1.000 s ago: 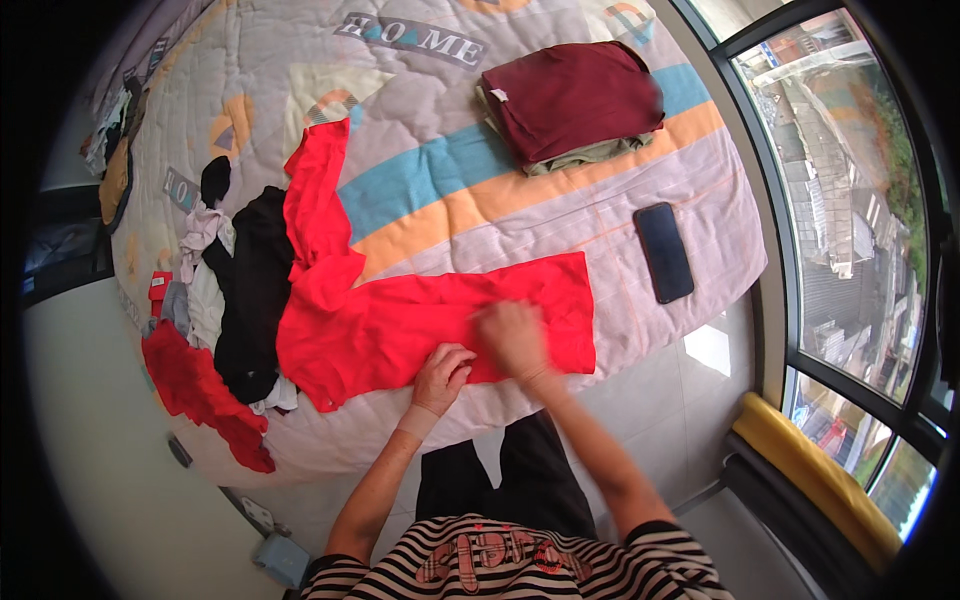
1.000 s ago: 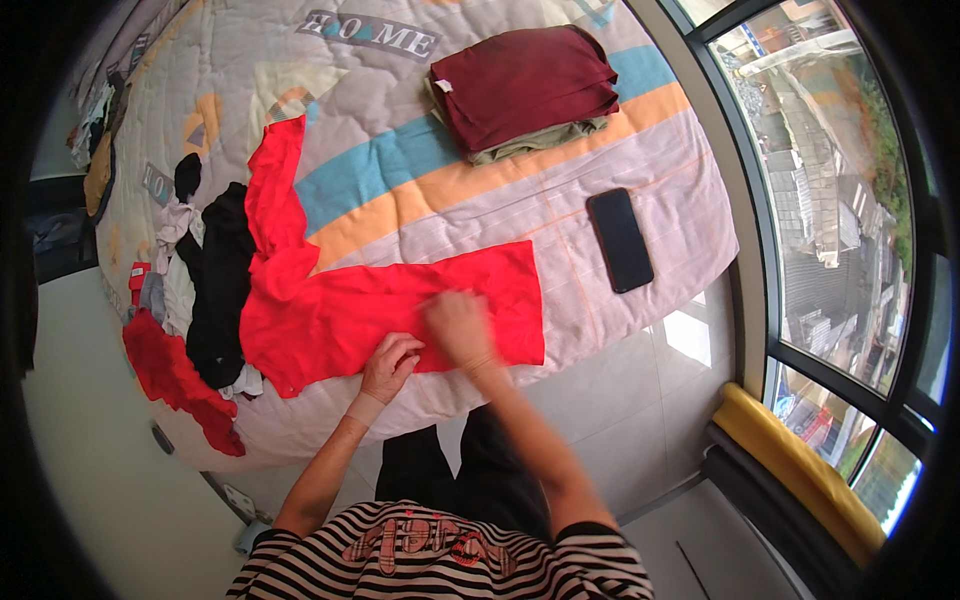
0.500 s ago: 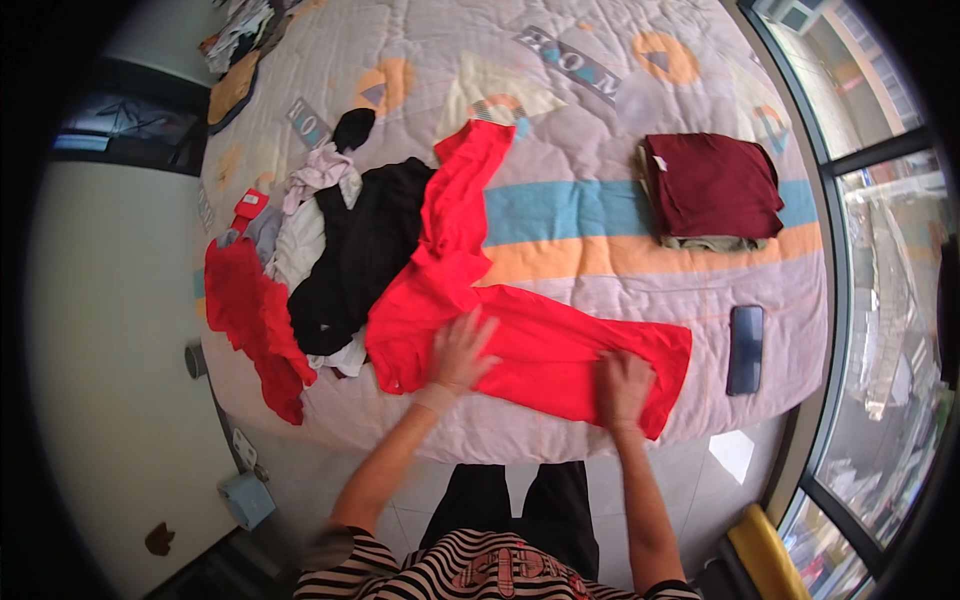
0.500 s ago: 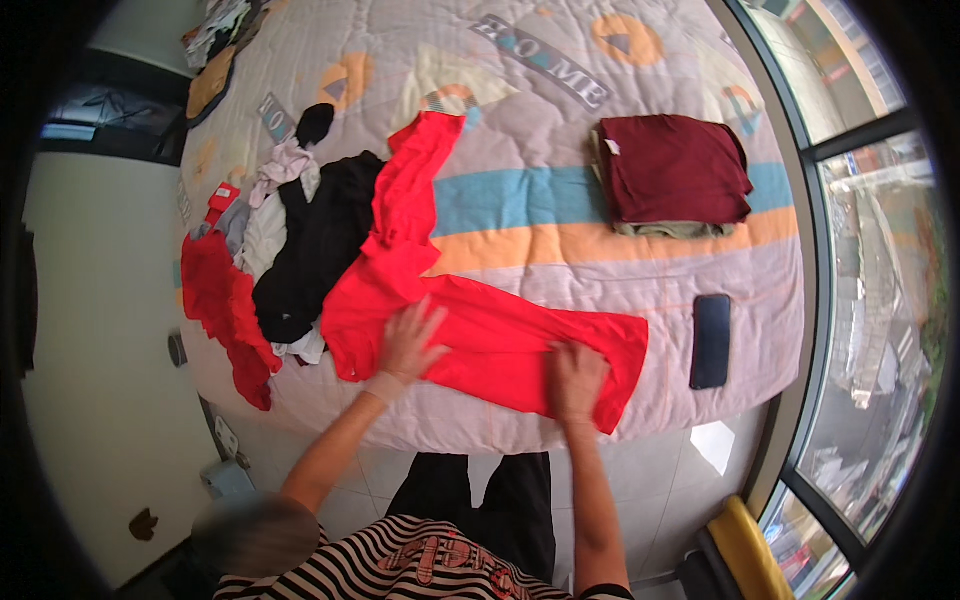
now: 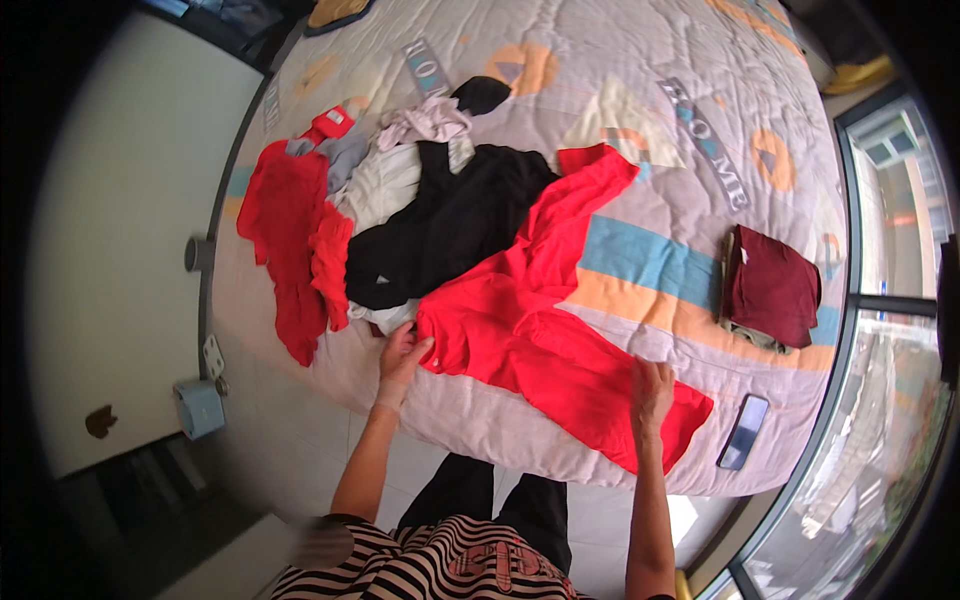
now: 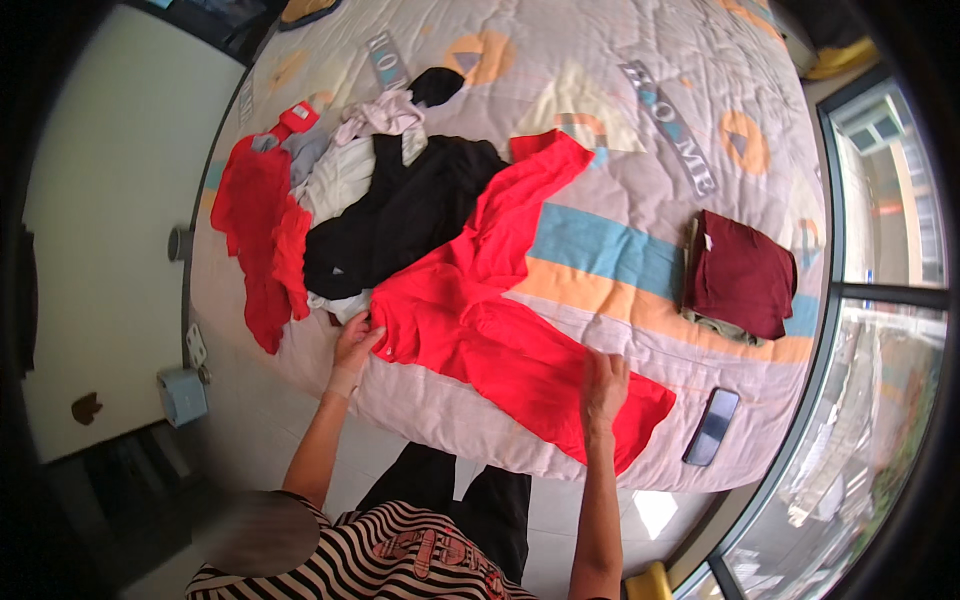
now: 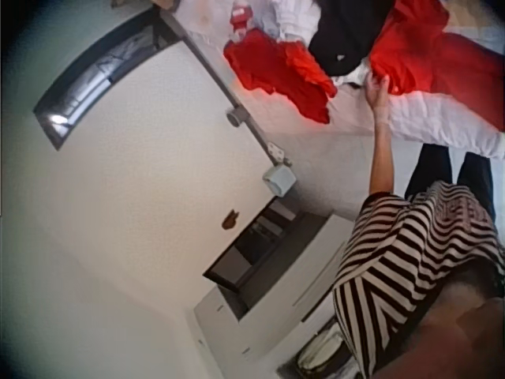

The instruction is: The person folds several garments on a bed, including a maroon shirt, a red long-sleeve shirt, a black long-sleeve shirt, and a white jacket. Each item is smoothed, folded into a compact rectangle, and stacked on the bed.

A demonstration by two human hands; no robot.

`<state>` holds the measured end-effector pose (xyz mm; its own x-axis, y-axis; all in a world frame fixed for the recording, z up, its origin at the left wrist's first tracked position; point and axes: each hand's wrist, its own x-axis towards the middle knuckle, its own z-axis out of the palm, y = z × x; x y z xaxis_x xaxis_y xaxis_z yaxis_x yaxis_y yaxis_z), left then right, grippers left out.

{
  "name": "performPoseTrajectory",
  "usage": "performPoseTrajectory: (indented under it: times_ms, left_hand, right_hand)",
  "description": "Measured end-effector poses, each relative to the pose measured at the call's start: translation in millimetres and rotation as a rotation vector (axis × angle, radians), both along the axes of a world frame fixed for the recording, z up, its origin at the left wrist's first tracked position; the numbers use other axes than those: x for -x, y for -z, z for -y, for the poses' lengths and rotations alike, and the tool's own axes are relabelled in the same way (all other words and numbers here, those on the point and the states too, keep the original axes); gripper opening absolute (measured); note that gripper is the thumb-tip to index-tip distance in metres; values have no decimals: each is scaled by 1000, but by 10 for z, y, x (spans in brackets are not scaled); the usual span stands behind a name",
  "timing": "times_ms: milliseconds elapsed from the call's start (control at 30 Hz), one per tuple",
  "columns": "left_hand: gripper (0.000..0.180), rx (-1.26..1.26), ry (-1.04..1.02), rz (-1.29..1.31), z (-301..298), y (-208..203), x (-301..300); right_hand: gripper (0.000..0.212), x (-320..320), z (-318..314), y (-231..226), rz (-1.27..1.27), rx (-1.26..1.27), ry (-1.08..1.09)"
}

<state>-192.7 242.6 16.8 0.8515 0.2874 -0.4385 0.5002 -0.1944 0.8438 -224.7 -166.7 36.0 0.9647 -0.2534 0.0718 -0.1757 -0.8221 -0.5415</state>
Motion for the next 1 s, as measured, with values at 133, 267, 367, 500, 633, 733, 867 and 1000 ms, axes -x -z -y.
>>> performPoseTrajectory:
  times_ms: [133, 267, 367, 500, 633, 733, 867, 1000]
  left_hand:
    - [67, 167, -144, 36, 115, 198, 60]
    - [70, 122, -161, 157, 468, 160, 29]
    - [66, 397, -170, 91, 496, -3, 40]
    - [62, 519, -176, -43, 308, -764, 287]
    - [54, 460, -264, -259, 6, -855, 943]
    - [47, 349, -249, -292, -319, -446, 1250]
    - [31, 33, -210, -69, -399, -486, 891]
    - [27, -99, 163, 129, 112, -652, 115]
  right_hand:
    - [20, -415, -539, 49, -26, -28, -231]
    - [28, -632, -1028, 44, -66, 53, -331]
    - [32, -677, -1065, 212, -111, 122, -298]
    - [29, -594, -968, 78, -165, -38, -479]
    - [20, -509, -986, -121, -427, -224, -678]
    - [17, -746, -757, -31, -332, -356, -383]
    - [14, -1433, -597, -54, -81, -318, -125]
    - [44, -2202, -516, -178, 134, 182, -276]
